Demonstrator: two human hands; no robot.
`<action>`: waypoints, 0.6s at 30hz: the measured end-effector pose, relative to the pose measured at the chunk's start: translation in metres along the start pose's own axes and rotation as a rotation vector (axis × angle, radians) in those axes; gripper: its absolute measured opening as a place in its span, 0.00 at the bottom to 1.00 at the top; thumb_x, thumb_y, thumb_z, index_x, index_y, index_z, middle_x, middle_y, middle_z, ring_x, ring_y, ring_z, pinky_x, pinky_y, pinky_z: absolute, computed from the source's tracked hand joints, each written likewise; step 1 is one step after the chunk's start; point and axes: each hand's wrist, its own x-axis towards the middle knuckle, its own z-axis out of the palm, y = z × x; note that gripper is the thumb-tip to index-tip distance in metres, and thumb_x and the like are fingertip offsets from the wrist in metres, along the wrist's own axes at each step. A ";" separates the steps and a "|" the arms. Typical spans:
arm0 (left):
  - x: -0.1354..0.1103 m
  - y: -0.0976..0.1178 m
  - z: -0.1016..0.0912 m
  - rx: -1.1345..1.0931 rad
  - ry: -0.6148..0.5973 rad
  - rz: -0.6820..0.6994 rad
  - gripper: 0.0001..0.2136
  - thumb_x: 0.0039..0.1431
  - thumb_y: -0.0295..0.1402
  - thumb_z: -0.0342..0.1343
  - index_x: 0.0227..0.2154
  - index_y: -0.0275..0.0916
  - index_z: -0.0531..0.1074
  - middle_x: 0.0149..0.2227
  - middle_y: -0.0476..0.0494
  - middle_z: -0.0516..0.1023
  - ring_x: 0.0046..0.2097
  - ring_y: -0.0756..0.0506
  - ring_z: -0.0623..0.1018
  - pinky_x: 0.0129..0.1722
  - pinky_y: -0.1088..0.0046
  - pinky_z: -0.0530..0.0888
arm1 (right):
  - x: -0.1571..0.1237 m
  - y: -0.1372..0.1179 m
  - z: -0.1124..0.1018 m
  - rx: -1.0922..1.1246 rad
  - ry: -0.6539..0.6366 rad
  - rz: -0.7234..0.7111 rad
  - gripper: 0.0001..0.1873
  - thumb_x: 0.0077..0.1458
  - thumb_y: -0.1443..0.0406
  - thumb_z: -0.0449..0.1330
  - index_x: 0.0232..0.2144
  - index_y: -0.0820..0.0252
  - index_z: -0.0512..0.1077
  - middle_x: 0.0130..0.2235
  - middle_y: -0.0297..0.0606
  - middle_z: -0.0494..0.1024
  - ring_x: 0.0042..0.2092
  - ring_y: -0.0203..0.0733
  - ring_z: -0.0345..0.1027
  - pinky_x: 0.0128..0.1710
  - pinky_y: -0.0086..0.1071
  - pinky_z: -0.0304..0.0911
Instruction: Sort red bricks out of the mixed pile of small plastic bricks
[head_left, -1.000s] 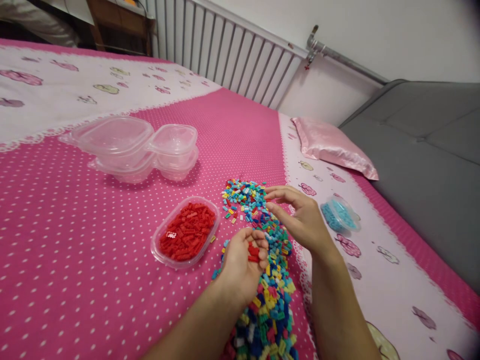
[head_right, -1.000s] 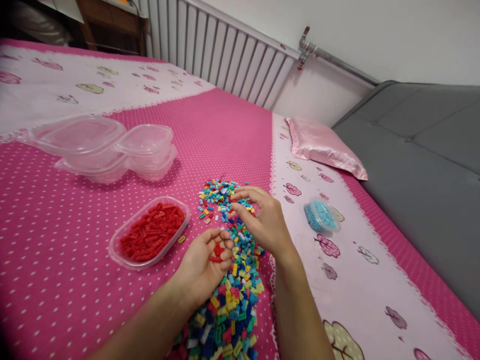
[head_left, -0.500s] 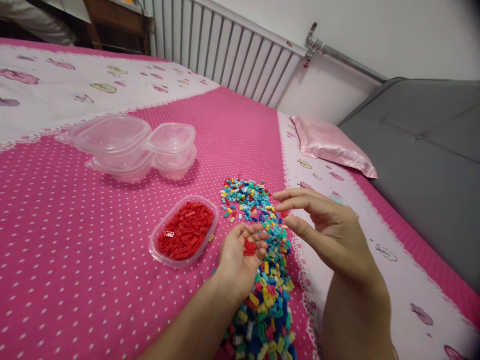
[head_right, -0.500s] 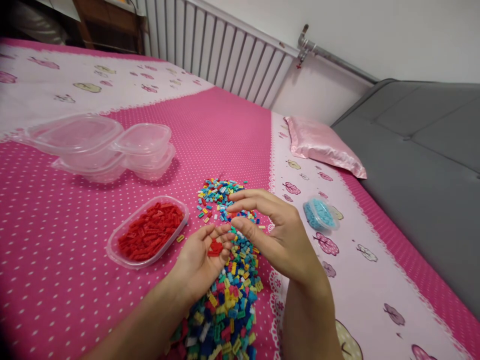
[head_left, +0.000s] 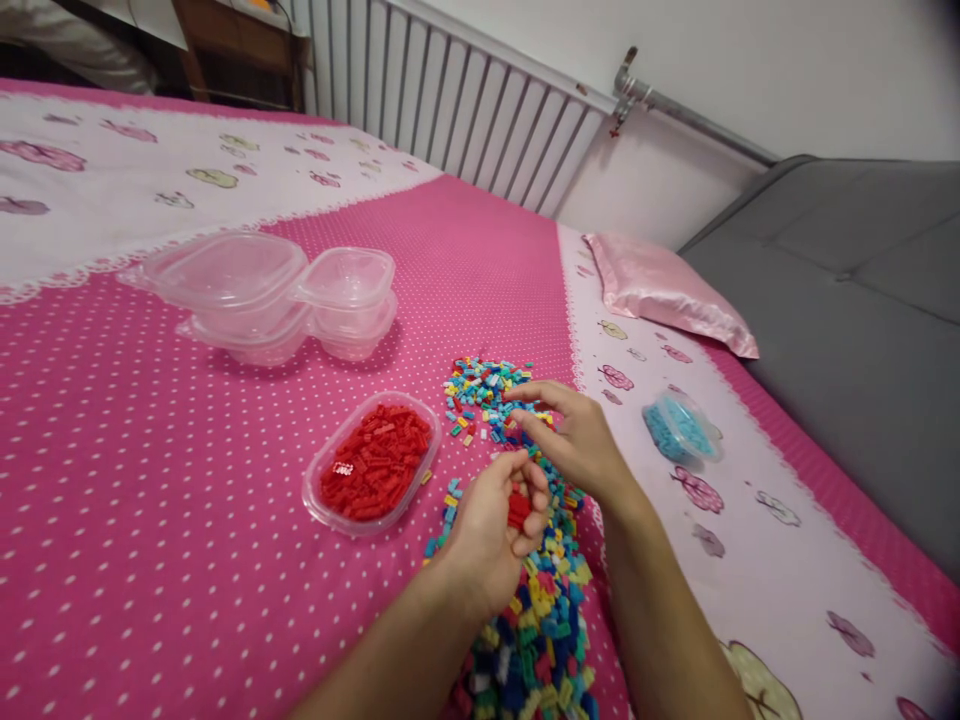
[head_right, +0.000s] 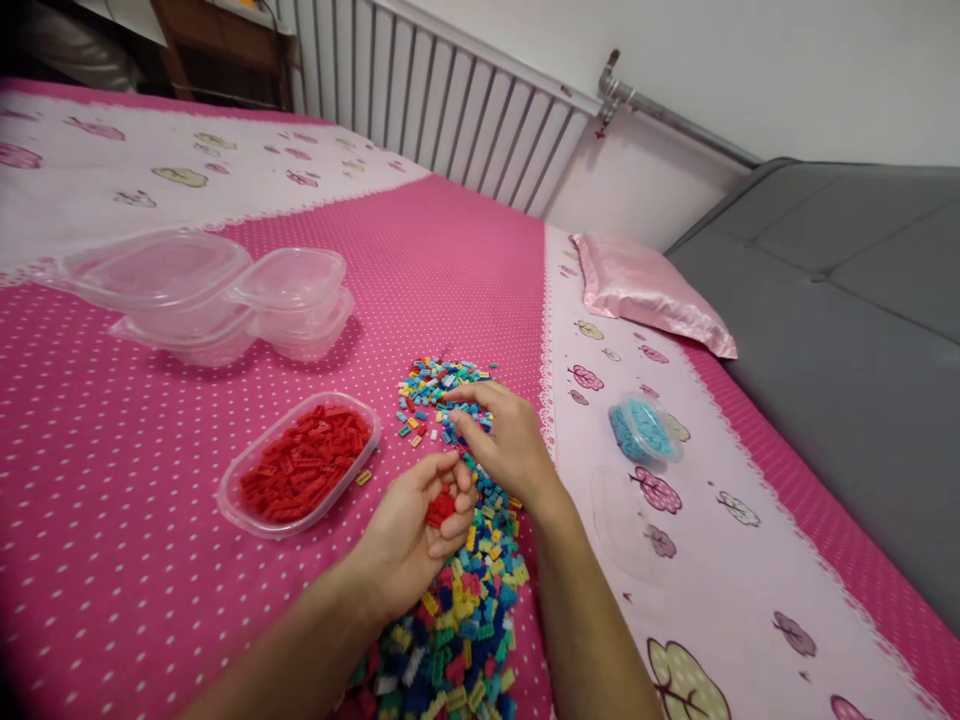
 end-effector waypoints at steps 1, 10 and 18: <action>0.000 0.000 0.000 0.008 -0.030 -0.028 0.14 0.59 0.34 0.42 0.19 0.35 0.62 0.16 0.53 0.60 0.13 0.58 0.55 0.12 0.82 0.45 | 0.002 0.006 0.008 -0.018 -0.020 -0.001 0.09 0.53 0.67 0.57 0.38 0.58 0.74 0.40 0.37 0.77 0.43 0.41 0.69 0.45 0.35 0.63; -0.007 0.001 0.004 0.123 -0.184 -0.178 0.17 0.59 0.34 0.41 0.15 0.36 0.60 0.12 0.56 0.53 0.11 0.59 0.49 0.12 0.81 0.42 | 0.001 0.030 0.051 -0.221 -0.254 -0.036 0.08 0.53 0.64 0.59 0.37 0.58 0.74 0.39 0.39 0.77 0.43 0.43 0.67 0.46 0.38 0.59; -0.005 0.001 0.003 0.151 -0.165 -0.175 0.17 0.58 0.34 0.42 0.15 0.36 0.61 0.11 0.56 0.52 0.11 0.59 0.48 0.12 0.81 0.42 | 0.001 0.028 0.052 -0.302 -0.243 -0.020 0.06 0.52 0.63 0.60 0.33 0.57 0.74 0.37 0.39 0.76 0.41 0.44 0.65 0.44 0.39 0.57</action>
